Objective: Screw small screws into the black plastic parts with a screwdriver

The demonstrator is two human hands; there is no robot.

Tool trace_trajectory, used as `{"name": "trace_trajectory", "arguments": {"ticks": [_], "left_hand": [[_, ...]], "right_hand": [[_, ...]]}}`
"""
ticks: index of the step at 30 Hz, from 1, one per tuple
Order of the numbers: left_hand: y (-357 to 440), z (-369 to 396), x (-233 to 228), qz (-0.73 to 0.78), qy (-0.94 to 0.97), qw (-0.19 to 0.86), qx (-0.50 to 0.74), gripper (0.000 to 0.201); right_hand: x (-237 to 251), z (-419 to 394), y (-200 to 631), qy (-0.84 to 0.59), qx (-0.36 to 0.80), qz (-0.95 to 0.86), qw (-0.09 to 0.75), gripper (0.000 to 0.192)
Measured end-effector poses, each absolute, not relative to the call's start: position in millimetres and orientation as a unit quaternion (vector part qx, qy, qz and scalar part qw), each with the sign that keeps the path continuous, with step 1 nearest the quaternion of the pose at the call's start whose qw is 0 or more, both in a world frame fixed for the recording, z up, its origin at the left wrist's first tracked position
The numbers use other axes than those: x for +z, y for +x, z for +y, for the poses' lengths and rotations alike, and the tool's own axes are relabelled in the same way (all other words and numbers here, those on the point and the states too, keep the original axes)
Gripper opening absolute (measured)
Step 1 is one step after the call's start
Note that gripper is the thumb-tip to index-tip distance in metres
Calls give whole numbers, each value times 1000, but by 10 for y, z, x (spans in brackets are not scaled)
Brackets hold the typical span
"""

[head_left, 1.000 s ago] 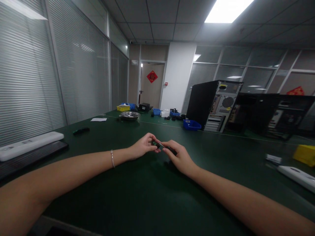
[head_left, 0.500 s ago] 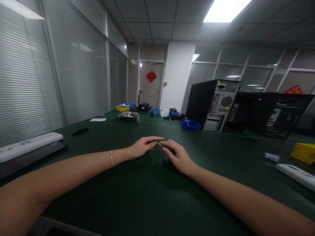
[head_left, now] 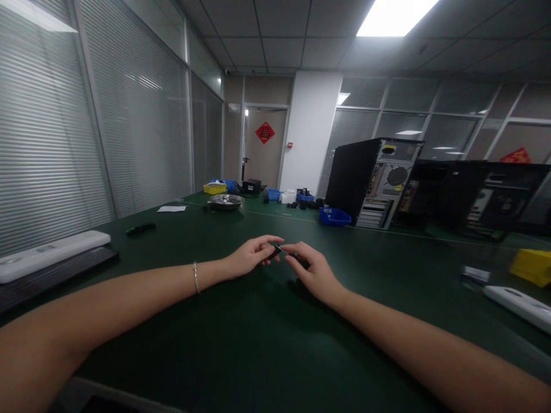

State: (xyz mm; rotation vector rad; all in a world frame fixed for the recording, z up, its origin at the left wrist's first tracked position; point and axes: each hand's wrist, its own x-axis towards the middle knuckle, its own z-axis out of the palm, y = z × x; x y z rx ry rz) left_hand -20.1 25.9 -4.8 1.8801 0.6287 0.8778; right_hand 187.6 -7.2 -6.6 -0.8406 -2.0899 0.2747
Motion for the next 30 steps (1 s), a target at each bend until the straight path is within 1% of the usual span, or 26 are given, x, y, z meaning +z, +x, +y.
{"name": "trace_trajectory", "arguments": {"ticks": [4,8,12,16,22,30], "left_hand": [[-183,274,-87,249,761,463,380,35],[-188,293,-80,262,776,430,380,30],[-193,282,-43,276,782,414,377,33],[-207,281,-38,275,769,414,402,33],[-229,260,-29,268,771,386,429,28],[-220,228,-3,272,759,406,429,27]], "right_hand": [[-77,-49,1885,-344,96,-841,406,25],[-85,-37,1892,-345,80,-848,394,27],[-93,-33,1894,-346,69,-845,402,27],[-104,-27,1898,-352,60,-838,413,26],[-110,-19,1898,-349,58,-835,422,26],[-93,-41,1909,-352,52,-839,412,26]]}}
